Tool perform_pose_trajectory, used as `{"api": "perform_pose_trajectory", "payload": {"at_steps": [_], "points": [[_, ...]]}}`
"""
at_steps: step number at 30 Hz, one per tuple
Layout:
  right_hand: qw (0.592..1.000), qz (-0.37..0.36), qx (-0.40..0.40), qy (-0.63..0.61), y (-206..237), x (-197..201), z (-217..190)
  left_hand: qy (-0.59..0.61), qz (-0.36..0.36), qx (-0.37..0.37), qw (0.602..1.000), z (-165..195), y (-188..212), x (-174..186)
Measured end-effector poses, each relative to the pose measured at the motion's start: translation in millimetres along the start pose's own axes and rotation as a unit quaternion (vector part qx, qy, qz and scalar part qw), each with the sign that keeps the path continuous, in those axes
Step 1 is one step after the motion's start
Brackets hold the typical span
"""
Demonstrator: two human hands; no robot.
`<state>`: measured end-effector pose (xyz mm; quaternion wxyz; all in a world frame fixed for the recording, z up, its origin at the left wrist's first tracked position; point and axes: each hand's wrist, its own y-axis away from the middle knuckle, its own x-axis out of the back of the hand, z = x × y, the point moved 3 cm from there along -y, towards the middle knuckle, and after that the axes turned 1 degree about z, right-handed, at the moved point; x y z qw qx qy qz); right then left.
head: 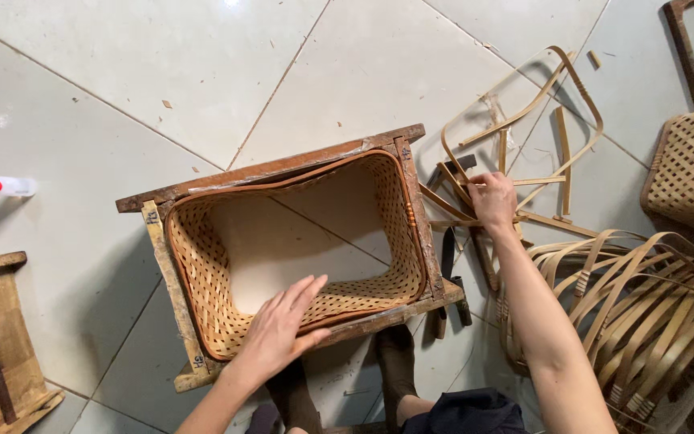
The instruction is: The person sits on the floor and fits a woven bamboo panel into a rectangular wooden basket frame, pressing and tucking the woven strips along the rim. They then add curved bamboo strips across the basket body and use a hammer to tap the strips securely into the frame, adjusting the weave as they work.
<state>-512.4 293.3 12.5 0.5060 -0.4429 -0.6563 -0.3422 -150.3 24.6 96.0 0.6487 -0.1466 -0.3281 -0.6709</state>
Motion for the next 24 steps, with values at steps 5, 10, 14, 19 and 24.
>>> {"api": "perform_pose_trajectory", "payload": {"at_steps": [5,10,14,19,24], "points": [[0.982,0.162,0.021,-0.100,-16,32,-2,-0.012,0.047,-0.024,0.999,3,-20,24],[0.825,0.246,0.120,-0.494,20,135,-30,-0.087,0.132,-0.098,0.983,24,-45,45],[0.732,0.153,0.087,-0.658,73,205,-52,-0.179,0.224,-0.156,0.945,48,-63,57],[0.574,-0.074,0.061,-0.814,75,195,-107,-0.105,0.225,-0.296,0.922,72,-67,36],[0.806,-0.095,0.177,-0.557,21,188,-159,0.009,0.044,-0.139,0.989,37,-65,-16]]}}
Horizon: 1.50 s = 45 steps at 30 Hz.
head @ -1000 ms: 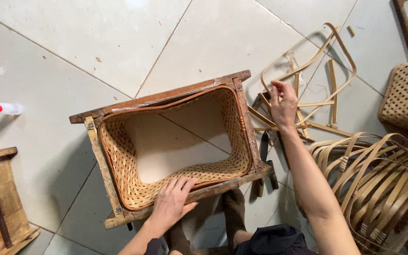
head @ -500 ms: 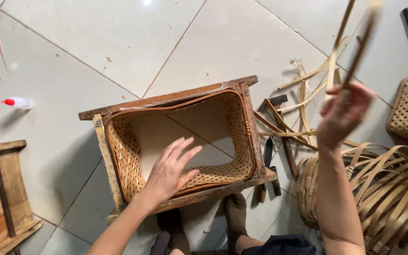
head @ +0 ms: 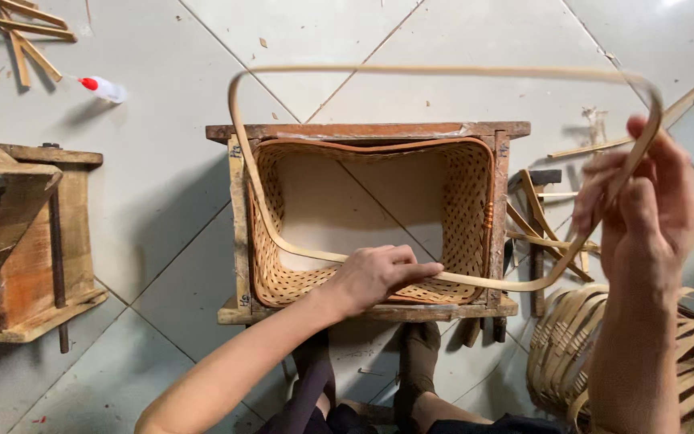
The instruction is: The person sits on the floor and fits a woven bamboo panel into a rectangular wooden basket frame, pressing and tucking the woven strips along the rim. They then add curved bamboo strips across the basket body and use a hammer to tap the strips securely into the frame, adjusting the weave as they work.
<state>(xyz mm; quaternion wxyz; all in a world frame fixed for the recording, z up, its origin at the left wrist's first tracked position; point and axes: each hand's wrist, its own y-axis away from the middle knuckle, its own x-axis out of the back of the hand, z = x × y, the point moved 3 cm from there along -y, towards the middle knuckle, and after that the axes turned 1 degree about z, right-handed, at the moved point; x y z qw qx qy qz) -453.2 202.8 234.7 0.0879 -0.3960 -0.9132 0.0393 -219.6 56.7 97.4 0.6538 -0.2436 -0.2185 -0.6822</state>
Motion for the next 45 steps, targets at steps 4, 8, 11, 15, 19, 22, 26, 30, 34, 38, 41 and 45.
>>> {"api": "perform_pose_trajectory", "payload": {"at_steps": [4,8,11,15,19,22,26,30,34,38,41,45], "points": [[0.968,-0.074,0.063,0.229,-43,-15,3,0.003,-0.003,-0.026,1.000,-20,3,-31],[0.896,-0.161,0.093,0.404,-47,-46,16,0.016,-0.113,0.026,0.993,-29,-6,-56],[0.874,-0.187,0.063,0.444,-47,-65,32,0.027,-0.214,0.063,0.975,-35,-13,-69],[0.863,-0.243,0.041,0.441,-50,-77,57,0.077,-0.238,0.081,0.965,-40,-16,-75],[0.850,-0.268,-0.024,0.452,-64,-96,94,0.132,-0.242,0.133,0.952,-48,-10,-77],[0.860,-0.247,-0.076,0.441,-69,-110,113,0.164,-0.276,0.240,0.916,-69,5,-77],[0.894,-0.197,-0.082,0.394,-68,-101,109,0.329,-0.224,0.313,0.862,-100,23,-81],[0.858,-0.166,-0.114,0.473,-58,-61,97,0.240,-0.267,0.209,0.910,-119,18,-95],[0.896,-0.152,-0.111,0.402,-43,-59,103,0.195,-0.331,0.153,0.911,-138,12,-104],[0.884,-0.144,-0.099,0.435,-18,-69,110,0.148,-0.351,0.170,0.909,-158,2,-117],[0.872,-0.152,-0.089,0.456,-6,-69,114,0.108,-0.360,0.198,0.905,-165,-2,-127],[0.853,-0.136,0.058,0.500,-4,-63,123,0.089,-0.376,0.266,0.883,-150,7,-127]]}}
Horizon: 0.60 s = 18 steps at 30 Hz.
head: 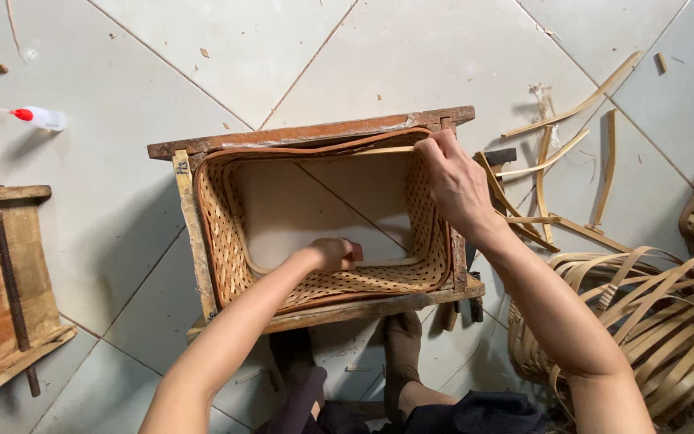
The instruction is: The person sits on the floor and fits a woven bamboo panel into a rectangular wooden basket frame, pressing and tucking the woven strips along the rim. They then add curved bamboo strips across the basket body and use a hammer to tap the strips securely into the frame, adjusting the weave as they work.
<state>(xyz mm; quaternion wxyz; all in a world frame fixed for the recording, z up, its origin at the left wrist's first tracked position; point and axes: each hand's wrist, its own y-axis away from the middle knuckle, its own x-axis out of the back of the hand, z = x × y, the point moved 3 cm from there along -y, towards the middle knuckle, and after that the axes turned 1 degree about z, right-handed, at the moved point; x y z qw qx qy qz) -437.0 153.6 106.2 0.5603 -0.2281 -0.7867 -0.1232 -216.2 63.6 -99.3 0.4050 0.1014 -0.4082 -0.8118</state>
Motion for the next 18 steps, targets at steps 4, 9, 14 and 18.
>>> {"api": "perform_pose_trajectory", "payload": {"at_steps": [4,9,14,18], "points": [[0.995,0.060,0.047,0.067,1,-12,15,-0.041,0.219,-0.058,0.973,24,35,20],[0.984,0.023,0.067,0.161,20,-18,7,-0.209,0.698,-0.109,0.676,30,88,86],[0.853,-0.227,0.093,0.461,47,-37,-20,-0.181,0.635,-0.101,0.744,25,88,102],[0.797,-0.253,0.095,0.541,40,-58,-26,-0.202,0.612,-0.053,0.762,33,79,107]]}}
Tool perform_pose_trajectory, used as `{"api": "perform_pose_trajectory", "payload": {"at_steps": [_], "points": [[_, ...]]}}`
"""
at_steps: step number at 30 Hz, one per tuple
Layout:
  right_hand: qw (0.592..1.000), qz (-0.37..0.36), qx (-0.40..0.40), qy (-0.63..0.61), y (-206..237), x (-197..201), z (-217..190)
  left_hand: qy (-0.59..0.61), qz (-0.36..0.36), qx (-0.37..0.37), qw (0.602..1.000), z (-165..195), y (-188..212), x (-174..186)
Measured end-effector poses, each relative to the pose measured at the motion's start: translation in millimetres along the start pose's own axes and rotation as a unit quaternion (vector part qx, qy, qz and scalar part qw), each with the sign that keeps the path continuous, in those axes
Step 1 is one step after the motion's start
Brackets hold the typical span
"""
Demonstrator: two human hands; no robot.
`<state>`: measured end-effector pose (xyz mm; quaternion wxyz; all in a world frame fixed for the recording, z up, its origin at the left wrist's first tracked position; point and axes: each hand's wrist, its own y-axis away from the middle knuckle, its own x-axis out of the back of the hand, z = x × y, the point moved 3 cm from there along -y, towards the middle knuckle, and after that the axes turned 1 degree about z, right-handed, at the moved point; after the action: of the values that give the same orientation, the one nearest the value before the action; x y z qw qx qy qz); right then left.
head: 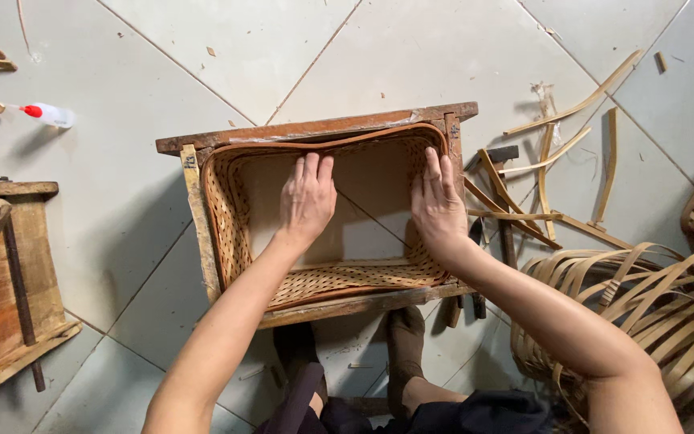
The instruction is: The person sits on the floor and fits a woven bamboo panel into a rectangular wooden basket frame, pressing and tucking the woven strips along the rim. They then add curved bamboo strips across the basket body and use a hammer to tap the strips securely into the frame, adjusting the weave as they work.
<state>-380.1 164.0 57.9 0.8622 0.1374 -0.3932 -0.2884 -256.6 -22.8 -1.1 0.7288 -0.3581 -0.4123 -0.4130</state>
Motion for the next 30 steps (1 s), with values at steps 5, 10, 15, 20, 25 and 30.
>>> {"api": "perform_pose_trajectory", "payload": {"at_steps": [5,10,15,20,25,30], "points": [[0.999,-0.028,0.015,0.013,-15,-12,-9,-0.027,0.011,-0.001,1.000,5,-2,0],[0.999,-0.044,0.023,0.011,-15,-17,-10,-0.037,-0.046,0.020,0.998,3,-9,-18],[0.992,-0.110,0.047,0.041,-26,-16,-18,-0.046,-0.041,0.008,0.998,-2,-10,-24],[0.976,-0.179,0.112,0.054,-44,-6,-23,-0.038,-0.034,-0.041,0.998,-10,-4,-21],[0.942,-0.270,0.198,-0.002,-55,10,-22,-0.090,-0.058,-0.077,0.991,-14,-9,-46],[0.918,-0.313,0.242,-0.003,-57,11,-22,-0.128,-0.059,-0.061,0.988,-26,-27,-67]]}}
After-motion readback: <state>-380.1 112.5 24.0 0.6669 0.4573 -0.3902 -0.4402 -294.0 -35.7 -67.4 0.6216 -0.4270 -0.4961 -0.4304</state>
